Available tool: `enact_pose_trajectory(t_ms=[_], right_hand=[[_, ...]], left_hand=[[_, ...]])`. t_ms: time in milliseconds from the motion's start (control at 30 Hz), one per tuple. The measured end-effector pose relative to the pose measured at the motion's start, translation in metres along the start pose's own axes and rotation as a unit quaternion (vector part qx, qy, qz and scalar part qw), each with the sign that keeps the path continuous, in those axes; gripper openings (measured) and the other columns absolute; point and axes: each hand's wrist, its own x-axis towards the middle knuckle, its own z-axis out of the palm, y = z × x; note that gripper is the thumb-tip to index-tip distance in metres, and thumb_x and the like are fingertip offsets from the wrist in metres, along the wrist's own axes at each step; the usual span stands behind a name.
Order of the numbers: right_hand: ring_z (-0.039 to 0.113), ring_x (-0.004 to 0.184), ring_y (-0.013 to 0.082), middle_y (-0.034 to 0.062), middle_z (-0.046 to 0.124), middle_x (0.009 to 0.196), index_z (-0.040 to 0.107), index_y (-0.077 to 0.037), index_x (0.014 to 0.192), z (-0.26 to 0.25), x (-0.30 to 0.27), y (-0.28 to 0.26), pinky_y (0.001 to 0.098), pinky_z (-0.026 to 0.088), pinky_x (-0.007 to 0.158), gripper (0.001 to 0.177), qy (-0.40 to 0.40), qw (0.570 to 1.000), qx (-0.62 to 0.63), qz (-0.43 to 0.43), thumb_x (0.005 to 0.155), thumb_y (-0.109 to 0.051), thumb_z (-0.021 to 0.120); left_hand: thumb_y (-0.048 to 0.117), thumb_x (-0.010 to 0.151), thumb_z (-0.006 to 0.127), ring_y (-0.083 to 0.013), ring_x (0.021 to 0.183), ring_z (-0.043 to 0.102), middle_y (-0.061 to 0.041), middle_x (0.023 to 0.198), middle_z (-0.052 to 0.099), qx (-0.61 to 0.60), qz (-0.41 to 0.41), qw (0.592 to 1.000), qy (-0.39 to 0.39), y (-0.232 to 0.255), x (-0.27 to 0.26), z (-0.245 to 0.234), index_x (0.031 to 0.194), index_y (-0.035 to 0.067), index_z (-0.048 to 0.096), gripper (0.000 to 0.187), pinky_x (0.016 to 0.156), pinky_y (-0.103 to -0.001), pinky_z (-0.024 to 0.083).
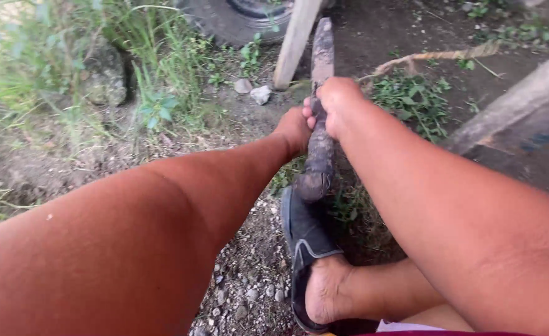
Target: Pulling weeds and digging in the soil using a knife tool.
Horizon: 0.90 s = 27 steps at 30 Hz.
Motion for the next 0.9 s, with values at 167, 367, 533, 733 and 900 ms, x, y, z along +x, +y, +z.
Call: enact_pose_trajectory(t_ms=[167, 367, 533, 733, 900], right_hand=[[0.058, 0.055, 0.0227, 0.0121, 0.062, 0.076, 0.053, -0.008, 0.114, -0.038, 0.012, -0.003, 0.0410, 0.045, 0.048, 0.022, 0.076, 0.996, 0.045, 0.005, 0.104, -0.015, 0.034], [0.062, 0.060, 0.0242, 0.0134, 0.064, 0.082, 0.051, -0.009, 0.118, -0.006, 0.023, 0.041, 0.0415, 0.049, 0.050, 0.020, 0.040, 0.997, 0.026, 0.058, 0.105, -0.014, 0.036], [0.066, 0.064, 0.0269, 0.0153, 0.067, 0.088, 0.049, -0.009, 0.120, 0.056, -0.029, 0.063, 0.0457, 0.055, 0.052, 0.016, -0.097, 0.992, -0.031, 0.073, 0.105, -0.010, 0.044], [0.056, 0.054, 0.0206, 0.0126, 0.065, 0.083, 0.044, -0.023, 0.132, 0.142, -0.103, 0.108, 0.0422, 0.047, 0.044, 0.031, -0.241, 0.939, -0.245, 0.006, 0.103, -0.014, 0.047], [0.049, 0.043, 0.0148, 0.0116, 0.066, 0.075, 0.035, -0.033, 0.154, 0.200, -0.139, 0.142, 0.0356, 0.041, 0.038, 0.066, -0.365, 0.853, -0.370, -0.057, 0.097, -0.007, 0.055]], left_hand=[[0.015, 0.082, 0.081, -0.0206, 0.105, 0.061, -0.017, 0.127, 0.064, 0.273, 0.036, 0.959, -0.066, 0.125, -0.095, 0.041, 0.138, 0.009, 0.057, 0.061, 0.095, -0.033, 0.049], [0.020, 0.080, 0.082, -0.0282, 0.101, 0.072, -0.014, 0.113, 0.075, 0.424, -0.048, 0.899, 0.098, 0.163, -0.147, -0.009, 0.121, 0.009, 0.071, 0.044, 0.090, -0.038, 0.056], [0.018, 0.081, 0.078, -0.0265, 0.091, 0.076, -0.013, 0.099, 0.078, 0.396, -0.088, 0.888, 0.217, 0.176, -0.172, -0.071, 0.104, 0.010, 0.077, 0.024, 0.085, -0.038, 0.059], [0.017, 0.086, 0.070, -0.0286, 0.089, 0.075, -0.014, 0.096, 0.077, 0.375, -0.148, 0.842, 0.358, 0.230, -0.267, -0.159, 0.092, 0.012, 0.078, 0.011, 0.084, -0.040, 0.059], [0.014, 0.086, 0.065, -0.0345, 0.096, 0.074, -0.018, 0.103, 0.075, 0.428, -0.210, 0.778, 0.410, 0.224, -0.350, -0.267, 0.095, 0.013, 0.078, 0.016, 0.088, -0.043, 0.059]])
